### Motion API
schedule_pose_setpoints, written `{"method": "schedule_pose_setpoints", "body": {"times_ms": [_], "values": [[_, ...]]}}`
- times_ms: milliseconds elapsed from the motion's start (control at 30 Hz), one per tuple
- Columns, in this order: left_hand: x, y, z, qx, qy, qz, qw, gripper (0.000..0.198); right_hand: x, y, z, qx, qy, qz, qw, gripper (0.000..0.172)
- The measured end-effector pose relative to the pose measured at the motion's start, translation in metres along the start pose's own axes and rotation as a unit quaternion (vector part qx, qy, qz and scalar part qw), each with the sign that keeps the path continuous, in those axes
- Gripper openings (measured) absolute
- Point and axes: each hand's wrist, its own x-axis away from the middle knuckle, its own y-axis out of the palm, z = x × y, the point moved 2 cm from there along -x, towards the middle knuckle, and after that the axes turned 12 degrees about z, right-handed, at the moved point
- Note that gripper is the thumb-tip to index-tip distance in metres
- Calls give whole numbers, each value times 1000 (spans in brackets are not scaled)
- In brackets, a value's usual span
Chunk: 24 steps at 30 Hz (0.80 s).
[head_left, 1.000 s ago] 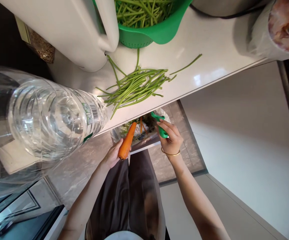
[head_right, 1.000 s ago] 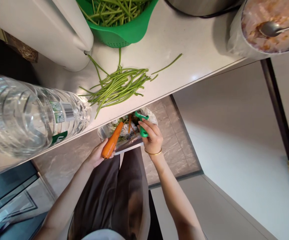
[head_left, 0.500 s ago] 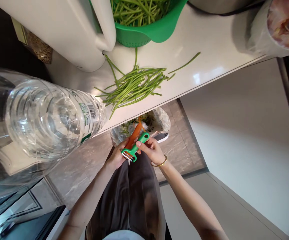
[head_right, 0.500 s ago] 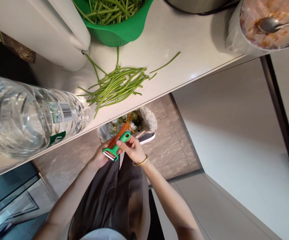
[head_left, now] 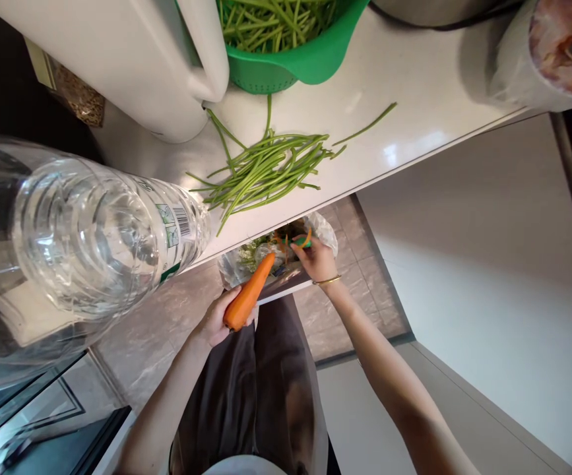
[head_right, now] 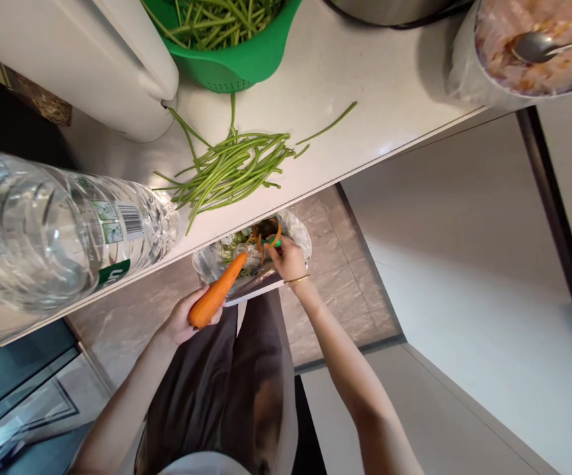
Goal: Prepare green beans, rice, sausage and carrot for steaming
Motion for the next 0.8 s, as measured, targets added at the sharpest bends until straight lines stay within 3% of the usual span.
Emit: {"method": "schedule_pose_setpoints", "body": {"times_ms": [100, 167, 233, 333, 467, 567, 667, 800], "values": [[-5, -3, 2, -8, 2, 4, 1000, 38, 3, 0, -6, 108, -105, -45, 987, 23], [-9, -2, 1, -15, 5, 15, 1000, 38, 9, -6, -19, 129, -111, -33, 985, 26], [-13, 0, 0, -19, 12, 33, 999, 37, 16, -15, -34, 105, -61, 27, 992, 20], [-18, 7, -2, -17, 26, 43, 999, 35, 30, -25, -53, -57, 72, 87, 992, 25], [-23, 19, -2, -5, 41, 50, 998, 32, 51, -16, -72, -307, 209, -40, 928, 31], [-21, 29, 1, -2, 58, 30, 998, 29, 63, -3, -82, -374, 246, -117, 887, 33], [-15, 38, 5, -17, 73, -31, 997, 31, 65, 4, -86, -385, 243, -147, 878, 32], [-12, 40, 6, -31, 64, -37, 997, 33, 62, 8, -84, -391, 225, -183, 873, 29]]}}
